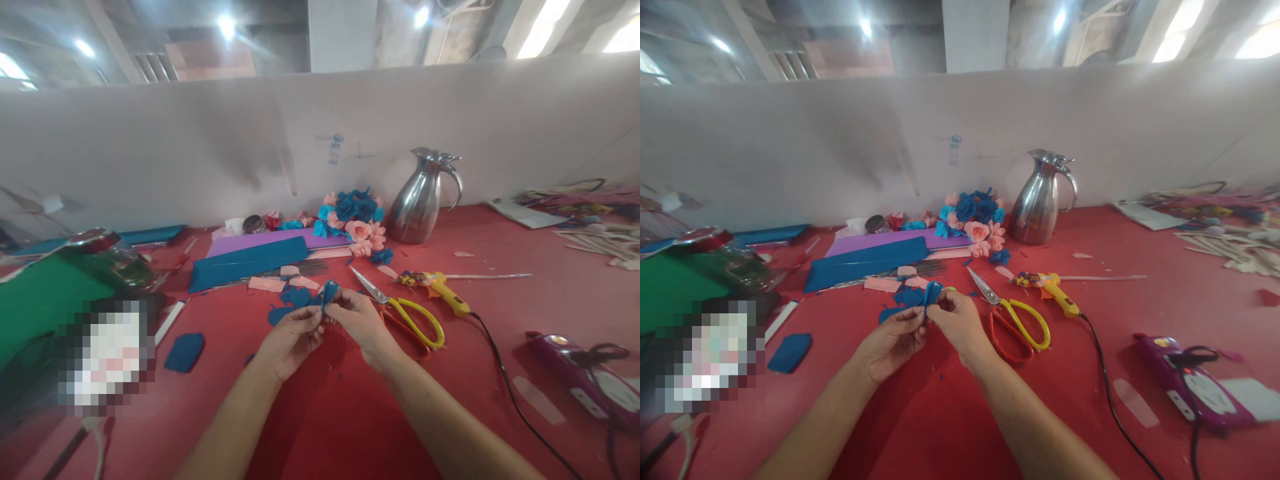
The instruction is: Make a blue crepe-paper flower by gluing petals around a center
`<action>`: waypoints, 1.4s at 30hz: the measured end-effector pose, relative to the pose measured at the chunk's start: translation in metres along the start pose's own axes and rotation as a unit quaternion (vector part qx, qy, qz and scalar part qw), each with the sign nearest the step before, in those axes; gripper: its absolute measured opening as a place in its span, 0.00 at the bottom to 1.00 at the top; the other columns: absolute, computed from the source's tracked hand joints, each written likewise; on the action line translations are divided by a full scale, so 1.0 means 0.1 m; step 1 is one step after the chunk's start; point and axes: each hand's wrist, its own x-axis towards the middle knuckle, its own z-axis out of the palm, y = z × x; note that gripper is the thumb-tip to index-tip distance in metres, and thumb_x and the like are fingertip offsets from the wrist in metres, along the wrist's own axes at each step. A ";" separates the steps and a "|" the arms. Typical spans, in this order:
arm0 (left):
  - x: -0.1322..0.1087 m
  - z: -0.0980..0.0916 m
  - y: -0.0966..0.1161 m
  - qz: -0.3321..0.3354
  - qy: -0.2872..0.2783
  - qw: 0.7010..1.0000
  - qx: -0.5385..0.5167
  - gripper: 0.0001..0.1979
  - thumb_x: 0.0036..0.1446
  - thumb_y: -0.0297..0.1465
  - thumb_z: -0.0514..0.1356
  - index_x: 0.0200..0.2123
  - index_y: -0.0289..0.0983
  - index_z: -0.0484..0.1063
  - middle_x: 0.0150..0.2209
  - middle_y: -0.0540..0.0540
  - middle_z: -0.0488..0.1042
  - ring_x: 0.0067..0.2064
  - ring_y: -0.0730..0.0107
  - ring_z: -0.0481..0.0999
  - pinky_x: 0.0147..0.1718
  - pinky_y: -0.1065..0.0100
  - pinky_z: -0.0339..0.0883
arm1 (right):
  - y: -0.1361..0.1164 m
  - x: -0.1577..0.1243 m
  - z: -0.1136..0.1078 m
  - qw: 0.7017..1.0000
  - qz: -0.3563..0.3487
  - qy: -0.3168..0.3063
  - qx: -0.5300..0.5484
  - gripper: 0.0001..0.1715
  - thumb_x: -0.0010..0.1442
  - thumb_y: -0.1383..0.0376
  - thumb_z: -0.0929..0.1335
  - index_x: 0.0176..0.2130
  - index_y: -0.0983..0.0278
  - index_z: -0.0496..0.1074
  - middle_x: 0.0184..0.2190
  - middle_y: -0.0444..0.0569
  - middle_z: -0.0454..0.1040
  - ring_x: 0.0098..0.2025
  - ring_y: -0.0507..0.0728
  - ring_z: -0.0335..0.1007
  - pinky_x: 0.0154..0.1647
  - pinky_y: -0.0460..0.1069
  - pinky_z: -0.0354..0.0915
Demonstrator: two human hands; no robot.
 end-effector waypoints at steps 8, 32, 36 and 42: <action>-0.01 0.02 0.01 0.003 0.005 1.000 0.023 0.06 0.43 0.16 0.67 0.26 0.30 0.76 0.24 0.47 0.76 0.21 0.81 0.72 0.22 0.80 0.67 | 0.00 0.00 -0.01 1.000 -0.003 0.015 -0.015 0.04 0.41 0.65 0.69 0.23 0.63 0.71 0.19 0.42 0.71 0.24 0.52 0.65 0.29 0.48 0.60; 0.01 0.06 0.01 0.052 0.075 0.994 0.057 0.05 0.44 0.17 0.66 0.26 0.30 0.76 0.23 0.48 0.75 0.22 0.80 0.72 0.23 0.80 0.66 | 0.03 0.02 -0.02 0.999 0.001 -0.002 -0.042 0.04 0.42 0.66 0.68 0.25 0.63 0.72 0.21 0.43 0.72 0.25 0.52 0.65 0.28 0.47 0.60; 0.01 0.06 0.01 0.053 0.077 0.994 0.056 0.05 0.44 0.17 0.65 0.26 0.30 0.76 0.22 0.49 0.75 0.21 0.80 0.71 0.22 0.80 0.66 | 0.07 0.02 0.00 0.999 -0.006 -0.002 -0.049 0.05 0.42 0.66 0.68 0.26 0.63 0.72 0.21 0.43 0.72 0.25 0.52 0.65 0.28 0.47 0.60; 0.01 0.05 0.02 0.063 0.098 0.992 0.042 0.06 0.46 0.16 0.63 0.26 0.32 0.74 0.22 0.48 0.75 0.23 0.78 0.73 0.23 0.79 0.67 | 0.03 0.09 -0.18 0.990 -0.049 0.090 -0.100 0.07 0.45 0.64 0.67 0.28 0.63 0.71 0.22 0.43 0.71 0.25 0.53 0.65 0.29 0.48 0.61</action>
